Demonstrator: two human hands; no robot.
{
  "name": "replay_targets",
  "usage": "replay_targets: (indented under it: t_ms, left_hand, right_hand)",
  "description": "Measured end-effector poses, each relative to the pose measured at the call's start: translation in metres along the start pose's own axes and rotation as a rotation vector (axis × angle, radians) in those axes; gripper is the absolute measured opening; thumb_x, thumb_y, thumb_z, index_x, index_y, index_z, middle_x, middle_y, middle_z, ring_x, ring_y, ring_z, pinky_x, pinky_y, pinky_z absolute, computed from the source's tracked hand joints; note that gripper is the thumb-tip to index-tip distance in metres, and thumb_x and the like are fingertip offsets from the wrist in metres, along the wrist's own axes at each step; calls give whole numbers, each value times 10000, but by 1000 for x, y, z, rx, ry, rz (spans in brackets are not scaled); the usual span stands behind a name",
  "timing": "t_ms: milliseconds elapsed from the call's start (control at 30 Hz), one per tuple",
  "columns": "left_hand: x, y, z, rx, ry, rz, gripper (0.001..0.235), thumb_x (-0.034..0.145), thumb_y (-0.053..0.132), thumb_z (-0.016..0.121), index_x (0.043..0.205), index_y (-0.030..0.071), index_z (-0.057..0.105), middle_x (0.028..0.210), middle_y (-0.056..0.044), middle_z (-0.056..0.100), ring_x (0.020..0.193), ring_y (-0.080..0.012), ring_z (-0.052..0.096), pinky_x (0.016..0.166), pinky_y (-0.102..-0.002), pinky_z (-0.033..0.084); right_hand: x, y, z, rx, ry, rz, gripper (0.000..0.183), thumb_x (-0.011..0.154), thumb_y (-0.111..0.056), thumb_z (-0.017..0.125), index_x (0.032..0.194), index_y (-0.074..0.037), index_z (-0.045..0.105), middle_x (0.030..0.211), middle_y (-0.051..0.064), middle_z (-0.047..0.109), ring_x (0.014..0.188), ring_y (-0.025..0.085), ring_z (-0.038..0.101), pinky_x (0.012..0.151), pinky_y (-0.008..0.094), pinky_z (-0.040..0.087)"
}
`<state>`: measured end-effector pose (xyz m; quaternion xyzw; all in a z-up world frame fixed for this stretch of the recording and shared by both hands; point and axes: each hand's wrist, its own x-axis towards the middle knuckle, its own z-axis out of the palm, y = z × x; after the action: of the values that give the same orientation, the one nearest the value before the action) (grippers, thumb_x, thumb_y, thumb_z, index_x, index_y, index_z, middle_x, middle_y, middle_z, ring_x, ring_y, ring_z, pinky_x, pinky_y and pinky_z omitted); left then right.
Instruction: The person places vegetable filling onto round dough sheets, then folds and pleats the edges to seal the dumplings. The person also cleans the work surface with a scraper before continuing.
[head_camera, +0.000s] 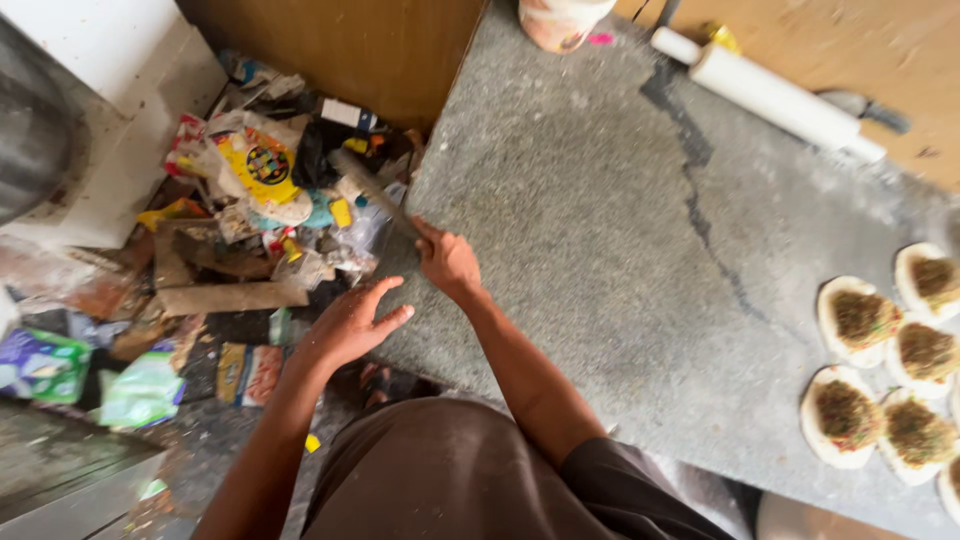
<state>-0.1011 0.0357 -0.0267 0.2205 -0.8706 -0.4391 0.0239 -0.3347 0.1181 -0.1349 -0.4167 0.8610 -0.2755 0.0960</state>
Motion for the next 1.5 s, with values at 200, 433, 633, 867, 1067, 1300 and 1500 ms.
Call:
replay_targets:
  t_ms: [200, 433, 633, 867, 1067, 1300, 1500]
  left_hand:
    - [-9, 8, 21, 2, -114, -176, 677, 913, 554, 614, 1443, 146, 504, 1270, -192, 672, 1117, -354, 686, 932, -473, 538]
    - [-25, -5, 41, -106, 12, -144, 525, 1004, 466, 527, 1412, 137, 558, 1152, -159, 740, 971, -311, 729, 884, -459, 558]
    - [1, 23, 28, -105, 78, -246, 478, 995, 441, 539, 1353, 134, 616, 1121, -132, 772, 933, -293, 757, 882, -454, 561]
    - [14, 46, 20, -65, 96, -159, 496, 992, 447, 552, 1356, 118, 621, 1142, -140, 752, 998, -305, 726, 874, -451, 553]
    - [5, 32, 25, -79, 103, 8, 547, 1004, 470, 545, 1416, 111, 542, 1237, -165, 707, 1085, -325, 680, 873, -468, 528]
    - [14, 21, 41, -279, -101, -147, 757, 957, 620, 486, 1514, 111, 420, 1067, -198, 757, 834, -325, 760, 768, -464, 597]
    - [2, 8, 46, -1078, 355, -150, 850, 1001, 750, 414, 1291, -36, 557, 842, -150, 659, 652, -228, 648, 577, -425, 541]
  right_hand:
    - [8, 125, -132, 123, 120, 285, 452, 1001, -129, 505, 1417, -266, 616, 1281, -67, 700, 587, 141, 587, 463, 315, 502]
    - [37, 299, -256, 380, 576, 731, 491, 837, 68, 455, 1224, -90, 713, 629, 38, 574, 434, 156, 522, 358, 355, 392]
    - [138, 299, -245, 210, 289, 598, 627, 846, 32, 468, 1401, -163, 684, 654, 77, 617, 456, 126, 516, 398, 323, 400]
    - [142, 216, -126, -137, 312, 111, 503, 894, -64, 637, 1392, -122, 670, 855, 119, 734, 623, 112, 641, 520, 277, 502]
    - [63, 57, -90, 702, -215, 282, 602, 936, -73, 660, 1497, -79, 441, 636, 60, 620, 460, 108, 533, 388, 287, 415]
    - [17, -83, -81, 1095, -197, 207, 412, 937, -114, 748, 1307, -18, 594, 753, 56, 656, 551, 111, 566, 462, 247, 438]
    - [6, -145, -56, 1270, -288, 271, 250, 1001, -182, 626, 1139, 21, 678, 1039, 121, 755, 853, 181, 722, 672, 312, 595]
